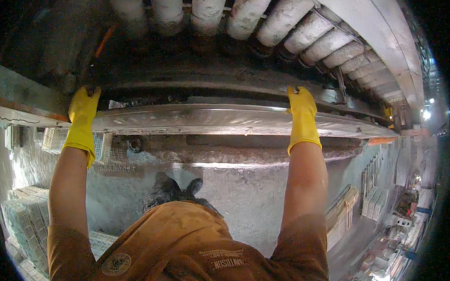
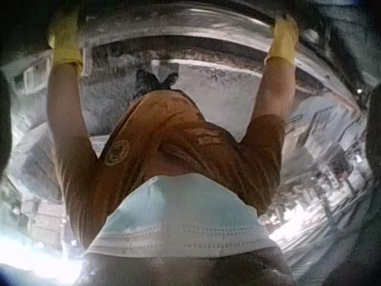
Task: The person repeatedly wipes a large metal sheet with gloved hands, moving back and forth across its surface. The task appears to be cleaning or polishing the sheet in a workshop environment.
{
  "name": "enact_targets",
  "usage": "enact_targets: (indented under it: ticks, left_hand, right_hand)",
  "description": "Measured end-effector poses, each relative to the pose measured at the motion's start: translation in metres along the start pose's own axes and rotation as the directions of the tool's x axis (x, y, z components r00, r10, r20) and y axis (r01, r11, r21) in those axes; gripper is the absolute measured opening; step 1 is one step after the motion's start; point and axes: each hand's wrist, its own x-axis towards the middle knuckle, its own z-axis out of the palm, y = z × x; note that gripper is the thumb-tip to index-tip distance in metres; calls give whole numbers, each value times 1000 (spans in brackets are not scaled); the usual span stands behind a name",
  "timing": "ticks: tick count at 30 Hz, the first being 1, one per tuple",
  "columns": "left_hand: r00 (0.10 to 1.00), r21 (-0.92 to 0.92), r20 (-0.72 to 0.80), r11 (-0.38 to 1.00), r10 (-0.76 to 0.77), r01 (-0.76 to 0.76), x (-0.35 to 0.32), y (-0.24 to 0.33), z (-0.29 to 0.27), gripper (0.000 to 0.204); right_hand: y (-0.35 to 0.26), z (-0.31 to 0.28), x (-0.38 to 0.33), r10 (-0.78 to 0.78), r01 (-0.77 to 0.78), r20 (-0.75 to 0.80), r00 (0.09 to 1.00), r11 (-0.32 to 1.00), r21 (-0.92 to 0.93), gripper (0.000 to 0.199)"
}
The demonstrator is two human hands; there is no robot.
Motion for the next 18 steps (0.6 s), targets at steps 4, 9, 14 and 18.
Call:
enact_targets:
  ticks: [4,9,14,18]
  left_hand:
    - [999,-47,-8,998,40,-40,-9,-9,11,56]
    - [999,-75,3,996,43,-43,-22,-7,12,54]
    - [999,-153,-17,988,27,-29,-25,-6,10,55]
    - [998,-92,-38,995,45,-48,-14,-24,22,54]
  right_hand:
    - [1,-12,-19,16,-16,-2,1000,995,-99,66]
    - [20,-7,-26,58,-57,6,998,992,-114,67]
    - [18,-3,-23,80,-84,-42,996,991,-106,72]
    - [8,-5,-27,81,-85,-32,996,985,-153,76]
